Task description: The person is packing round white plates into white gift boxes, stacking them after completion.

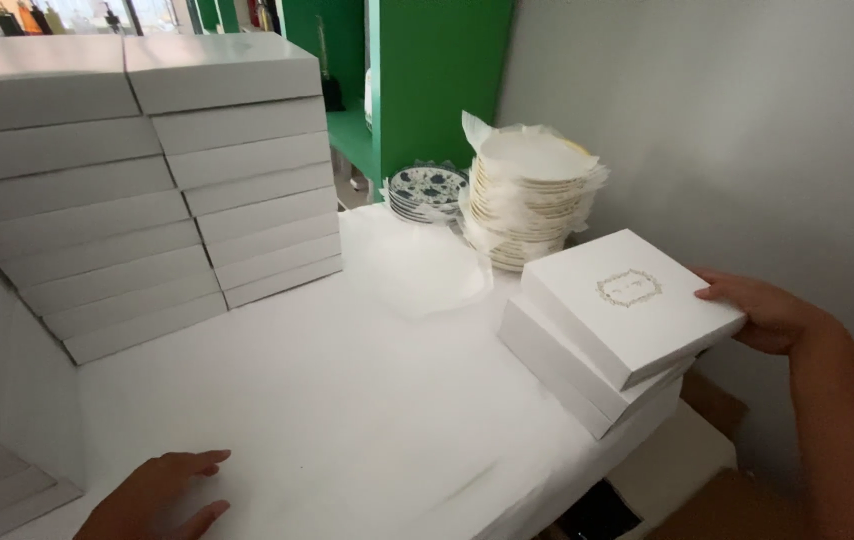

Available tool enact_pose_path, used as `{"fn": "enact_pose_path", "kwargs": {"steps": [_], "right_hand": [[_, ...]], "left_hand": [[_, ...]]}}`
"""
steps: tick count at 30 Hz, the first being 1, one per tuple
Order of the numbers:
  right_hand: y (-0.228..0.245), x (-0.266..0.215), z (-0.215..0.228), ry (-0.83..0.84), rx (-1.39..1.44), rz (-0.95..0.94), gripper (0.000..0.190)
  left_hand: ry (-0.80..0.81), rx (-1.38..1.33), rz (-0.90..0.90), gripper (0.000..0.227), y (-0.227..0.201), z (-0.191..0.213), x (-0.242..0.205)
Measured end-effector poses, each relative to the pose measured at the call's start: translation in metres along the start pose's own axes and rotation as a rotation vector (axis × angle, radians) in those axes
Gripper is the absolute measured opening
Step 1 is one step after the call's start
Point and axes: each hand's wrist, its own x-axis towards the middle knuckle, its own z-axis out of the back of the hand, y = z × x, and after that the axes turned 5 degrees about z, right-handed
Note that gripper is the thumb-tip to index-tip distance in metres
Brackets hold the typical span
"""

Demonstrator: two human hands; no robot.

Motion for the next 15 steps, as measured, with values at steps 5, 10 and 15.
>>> {"fn": "enact_pose_path", "kwargs": {"steps": [5,10,15], "right_hand": [[0.023,-0.009,-0.016,-0.069,-0.068,-0.125,0.063],[0.022,0.013,-0.006,-0.086,-0.269,-0.063,0.058],[0.028,0.029,-0.016,-0.126,-0.824,-0.063,0.046]], "left_hand": [[-0.11,-0.096,-0.071,0.067,0.019,-0.016,0.02],[-0.149,-0.291,0.002,0.064,0.003,-0.002,-0.016],[-0.152,-0.333,0.034,0.065,0.009,-0.012,-0.011]]}}
